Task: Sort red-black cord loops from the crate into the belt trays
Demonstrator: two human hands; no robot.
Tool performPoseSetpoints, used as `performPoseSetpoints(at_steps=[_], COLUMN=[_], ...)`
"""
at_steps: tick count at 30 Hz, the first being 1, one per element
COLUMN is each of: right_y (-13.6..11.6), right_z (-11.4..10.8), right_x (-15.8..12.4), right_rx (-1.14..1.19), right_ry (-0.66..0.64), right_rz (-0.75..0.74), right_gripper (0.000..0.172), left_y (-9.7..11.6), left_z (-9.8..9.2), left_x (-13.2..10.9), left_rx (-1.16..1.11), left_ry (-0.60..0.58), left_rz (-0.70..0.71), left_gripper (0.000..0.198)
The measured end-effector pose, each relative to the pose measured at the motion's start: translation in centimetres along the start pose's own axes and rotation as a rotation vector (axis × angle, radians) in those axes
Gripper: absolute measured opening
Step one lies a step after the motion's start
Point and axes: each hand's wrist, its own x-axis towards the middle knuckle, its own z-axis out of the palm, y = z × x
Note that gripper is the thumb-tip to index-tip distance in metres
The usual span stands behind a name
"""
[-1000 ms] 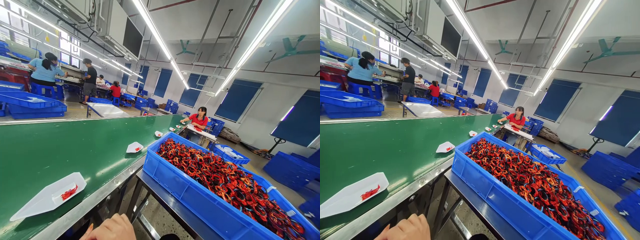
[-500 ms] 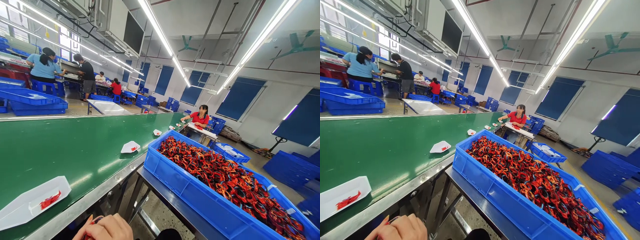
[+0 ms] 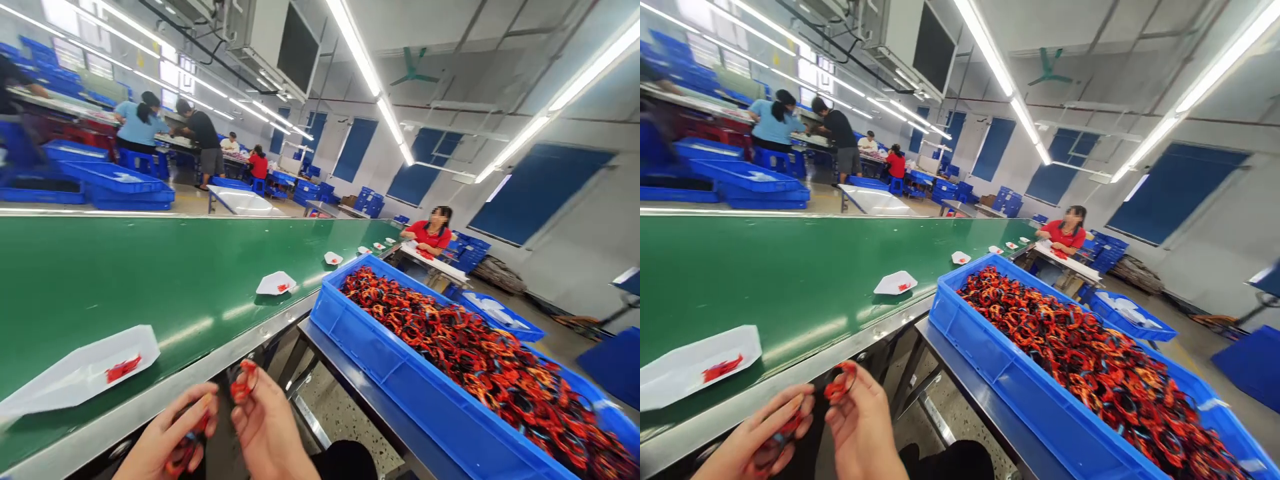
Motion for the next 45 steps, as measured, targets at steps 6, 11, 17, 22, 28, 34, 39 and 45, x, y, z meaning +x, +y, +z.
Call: performPoseSetpoints(at_steps=[6,11,17,22,28,34,39,45], right_y=[0.7,1.7,1.7,1.6,2.9,3.5,3.6,3.7], right_z=[0.6,0.4,0.4,1.2,2.2,2.7,3.1,2.8], right_x=[-0.6,-0.8,-1.0,-2.4,-3.3,-3.2,-3.5,-3.5], right_rx=[-0.017,-0.055,-0.477,-0.965,-1.047,-1.041,-1.049,-1.102], right_ry=[-0.043,-0.065,-0.05,-0.24,-0.336,-0.351,-0.404,-0.422], right_rz=[0.098,0.093,-0.174,-0.615,-0.772,-0.812,-0.857,-0.939], right_gripper=[0.02,0.023,0.027,0.024,0.048,0.049,0.048,0.043], left_y=[2.5,2.9,3.0,2.8,2.3,2.4,2.5,4.3], left_z=[0.8,0.8,0.0,-0.8,-1.1,-1.0,-1.5,-2.5], left_x=[-1.7,-2.7,-2.9,-2.8,-2.5,-2.7,-2.9,-4.0], left_rx=[0.312,0.397,0.502,0.43,-0.087,-0.215,-0.224,-0.026], left_ry=[0.035,0.072,0.036,0.027,-0.091,-0.104,-0.092,0.077], left_rz=[0.201,0.243,0.327,0.33,0.152,0.163,0.242,0.359], left_gripper=[0.047,0.038,0.026,0.025,0.028,0.028,0.023,0.02])
